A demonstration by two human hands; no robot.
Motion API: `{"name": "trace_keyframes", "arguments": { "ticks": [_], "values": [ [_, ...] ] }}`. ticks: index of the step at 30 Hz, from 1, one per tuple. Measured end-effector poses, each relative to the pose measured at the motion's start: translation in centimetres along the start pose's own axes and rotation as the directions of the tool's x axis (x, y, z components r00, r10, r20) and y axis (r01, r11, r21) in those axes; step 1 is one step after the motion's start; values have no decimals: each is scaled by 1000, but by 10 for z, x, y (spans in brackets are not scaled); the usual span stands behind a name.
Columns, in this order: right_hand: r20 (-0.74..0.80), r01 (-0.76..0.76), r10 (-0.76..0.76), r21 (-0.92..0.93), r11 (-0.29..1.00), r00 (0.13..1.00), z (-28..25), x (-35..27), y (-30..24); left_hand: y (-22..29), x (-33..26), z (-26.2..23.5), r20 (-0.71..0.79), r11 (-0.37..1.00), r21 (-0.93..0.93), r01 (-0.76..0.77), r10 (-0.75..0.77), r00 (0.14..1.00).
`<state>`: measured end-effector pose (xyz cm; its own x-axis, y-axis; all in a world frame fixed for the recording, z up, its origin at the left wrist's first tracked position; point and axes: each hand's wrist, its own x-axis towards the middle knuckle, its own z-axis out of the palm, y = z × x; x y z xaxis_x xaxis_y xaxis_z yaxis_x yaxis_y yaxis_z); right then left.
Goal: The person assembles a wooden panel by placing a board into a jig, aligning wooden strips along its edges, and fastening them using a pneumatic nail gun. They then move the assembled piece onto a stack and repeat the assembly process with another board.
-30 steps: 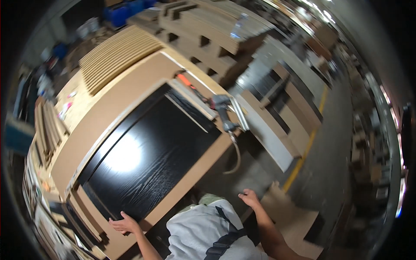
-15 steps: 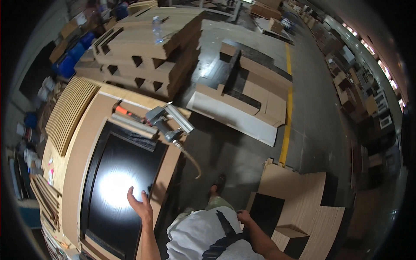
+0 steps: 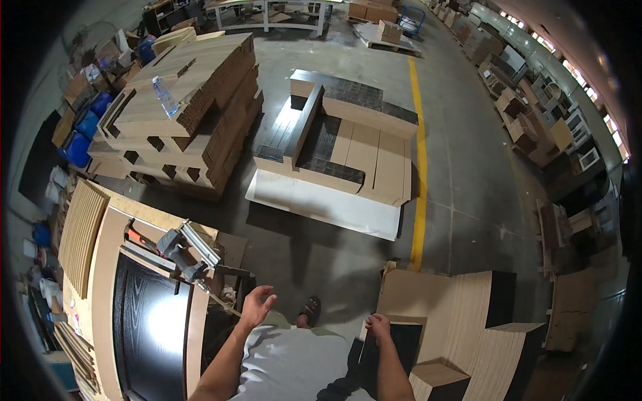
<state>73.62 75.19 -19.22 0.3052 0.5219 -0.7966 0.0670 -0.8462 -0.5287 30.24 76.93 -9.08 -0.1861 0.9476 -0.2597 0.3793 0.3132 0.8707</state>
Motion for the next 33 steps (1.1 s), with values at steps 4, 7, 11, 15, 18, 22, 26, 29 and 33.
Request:
{"name": "trace_keyframes", "arguments": {
  "ticks": [4, 7, 11, 15, 18, 22, 26, 29, 33],
  "values": [
    [2, -40, 40, -41, 998, 999, 7, 12, -9, -6, 34, 7, 94, 996, -6, 85, -84, 992],
    [96, -57, 67, -102, 993, 993, 11, 27, 21, -30, 63, 14, 84, 988, 70, 141, -146, 986],
    [86, -29, 46, -184, 982, 995, 16, 18, 34, -110, 94, 37, 47, 937, 108, 331, -338, 940],
    [-12, -344, 344, 6, 939, 939, 22, 98, 143, -148, 117, 46, 82, 808, 31, 589, -589, 804],
    [-11, -284, 285, -126, 950, 958, 32, 58, 41, -198, 143, 52, 66, 728, 81, 680, -685, 725],
    [-38, -239, 237, -77, 968, 971, 36, 54, -50, -212, 241, 66, 145, 818, 233, 526, -565, 813],
    [-68, -197, 195, -32, 980, 979, 41, 65, -132, -101, 359, 53, 106, 861, 47, 506, -508, 855],
    [-54, -178, 176, -36, 983, 983, 48, 79, -180, -52, 438, 51, 77, 903, -36, 429, -426, 902],
    [2, -166, 167, -86, 982, 986, 55, 99, -218, -10, 514, 58, 11, 952, 30, 304, -305, 952]
  ]
}}
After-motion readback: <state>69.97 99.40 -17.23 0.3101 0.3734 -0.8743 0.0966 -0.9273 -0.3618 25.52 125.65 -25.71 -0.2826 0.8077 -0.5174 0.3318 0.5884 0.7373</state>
